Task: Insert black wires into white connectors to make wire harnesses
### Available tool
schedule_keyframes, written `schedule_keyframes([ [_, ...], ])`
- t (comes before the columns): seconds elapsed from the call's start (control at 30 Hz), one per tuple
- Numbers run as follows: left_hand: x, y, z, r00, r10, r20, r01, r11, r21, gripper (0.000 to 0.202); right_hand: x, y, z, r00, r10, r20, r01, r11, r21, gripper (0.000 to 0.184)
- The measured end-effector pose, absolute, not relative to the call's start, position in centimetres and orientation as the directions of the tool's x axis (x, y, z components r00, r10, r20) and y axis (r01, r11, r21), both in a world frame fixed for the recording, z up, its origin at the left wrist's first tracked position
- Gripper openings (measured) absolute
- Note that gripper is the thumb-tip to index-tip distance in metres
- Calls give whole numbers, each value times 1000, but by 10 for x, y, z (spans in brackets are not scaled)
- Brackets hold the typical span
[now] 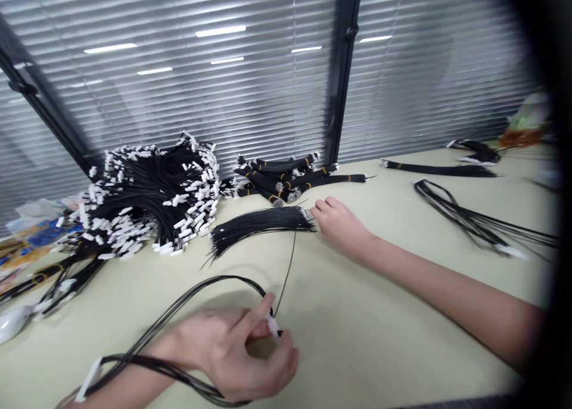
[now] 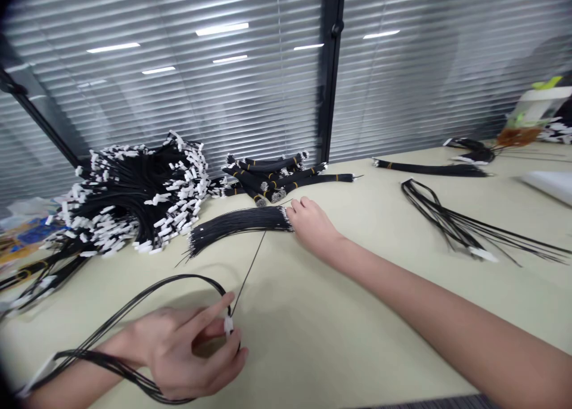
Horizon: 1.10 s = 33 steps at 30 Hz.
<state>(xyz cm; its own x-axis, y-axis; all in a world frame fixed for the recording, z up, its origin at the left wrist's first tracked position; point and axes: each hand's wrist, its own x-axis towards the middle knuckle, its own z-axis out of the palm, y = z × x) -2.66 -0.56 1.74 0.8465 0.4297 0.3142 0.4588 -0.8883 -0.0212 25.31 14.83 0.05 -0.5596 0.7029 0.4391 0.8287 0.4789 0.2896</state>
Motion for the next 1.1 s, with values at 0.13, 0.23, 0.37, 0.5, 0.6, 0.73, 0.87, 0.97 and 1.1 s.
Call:
schedule_keyframes([
  [0.13, -17, -11, 19, 848, 387, 362, 474, -860, -192, 49, 251, 148, 3, -578, 690, 434, 816, 490, 307, 25],
  [0.23, -9, -15, 19, 843, 352, 406, 487, -820, -300, 37, 251, 146, 7, -573, 696, 434, 820, 500, 281, 25],
  [0.37, -16, -14, 12, 828, 381, 412, 512, -814, -275, 39, 256, 146, 14, -493, 724, 483, 861, 484, 153, 29],
  [0.5, -37, -5, 5, 800, 502, 330, 544, -838, -44, 63, 266, 152, 12, -359, 796, 487, 879, 463, -109, 28],
  [0.6, -45, -2, 8, 801, 519, 298, 538, -843, 22, 60, 266, 153, 6, -305, 862, 406, 822, 453, -345, 25],
  [0.73, -32, -7, 22, 760, 506, 407, 538, -842, 43, 49, 252, 140, 9, -357, 907, 224, 637, 412, -651, 17],
  [0.87, -5, -22, 28, 567, 441, 696, 708, -693, -136, 39, 227, 104, 20, -590, 806, 45, 387, 331, -861, 16],
  [0.97, 3, -32, 20, 433, 548, 716, 788, -616, -5, 45, 207, 69, 23, -783, 620, -51, 103, 48, -994, 13],
  [1.1, -2, -39, 6, 350, 647, 677, 826, -555, 104, 57, 190, 35, 20, -781, 624, 19, -201, -223, -954, 15],
])
